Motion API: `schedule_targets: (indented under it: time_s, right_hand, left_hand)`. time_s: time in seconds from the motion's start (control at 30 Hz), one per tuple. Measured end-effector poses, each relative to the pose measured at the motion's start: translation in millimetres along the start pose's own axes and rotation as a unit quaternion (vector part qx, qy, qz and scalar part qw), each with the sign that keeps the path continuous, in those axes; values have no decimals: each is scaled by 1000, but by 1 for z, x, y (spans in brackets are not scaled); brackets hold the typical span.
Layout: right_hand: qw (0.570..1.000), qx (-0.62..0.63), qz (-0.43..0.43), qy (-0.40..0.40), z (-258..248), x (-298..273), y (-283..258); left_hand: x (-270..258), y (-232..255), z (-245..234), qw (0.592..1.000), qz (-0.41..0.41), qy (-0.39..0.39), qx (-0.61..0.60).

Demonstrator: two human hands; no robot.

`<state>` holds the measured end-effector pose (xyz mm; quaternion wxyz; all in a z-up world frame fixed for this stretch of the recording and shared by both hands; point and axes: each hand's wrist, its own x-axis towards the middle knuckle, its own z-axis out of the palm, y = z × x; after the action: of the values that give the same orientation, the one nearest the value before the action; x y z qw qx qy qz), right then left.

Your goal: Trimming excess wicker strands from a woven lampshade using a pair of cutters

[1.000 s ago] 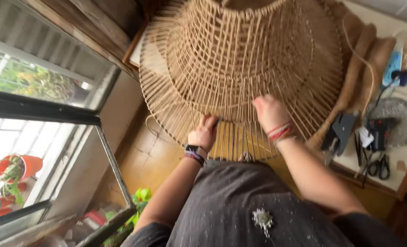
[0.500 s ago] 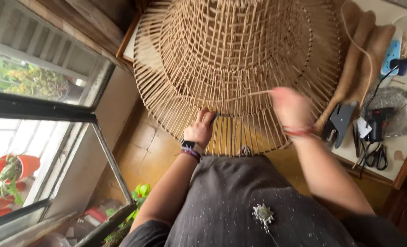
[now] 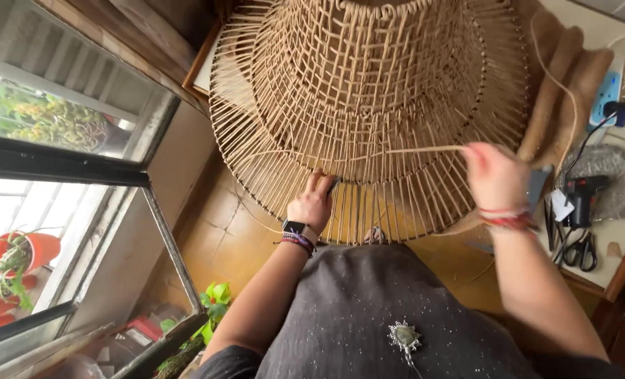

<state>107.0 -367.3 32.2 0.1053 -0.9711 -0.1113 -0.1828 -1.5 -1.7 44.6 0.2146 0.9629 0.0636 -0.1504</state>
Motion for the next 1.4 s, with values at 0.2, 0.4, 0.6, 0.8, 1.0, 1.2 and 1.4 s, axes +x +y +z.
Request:
schedule_targets:
  time_s: [0.2, 0.4, 0.6, 0.8, 1.0, 1.2, 1.4]
  right_hand:
    - [976, 167, -24, -138, 37, 11, -119]
    - [992, 110, -15, -52, -4, 12, -35]
    - [988, -13, -109, -105, 17, 20, -101]
    - [1000, -8, -28, -6, -10, 16, -45]
    - [995, 28, -28, -89, 24, 13, -74]
    - [828, 538, 100, -119, 2, 18, -77]
    - [997, -33, 29, -67, 28, 3, -69]
  left_hand:
    - [7, 9, 8, 999, -50, -17, -8]
    - [0, 8, -4, 998, -32, -20, -50]
    - [5, 5, 13, 999, -47, 6, -17]
    - [-6, 9, -6, 999, -23, 0, -31]
    - [-1, 8, 0, 999, -46, -21, -15]
    - [2, 6, 2, 998, -43, -31, -14]
    - [-1, 8, 3, 997, -52, -59, 18]
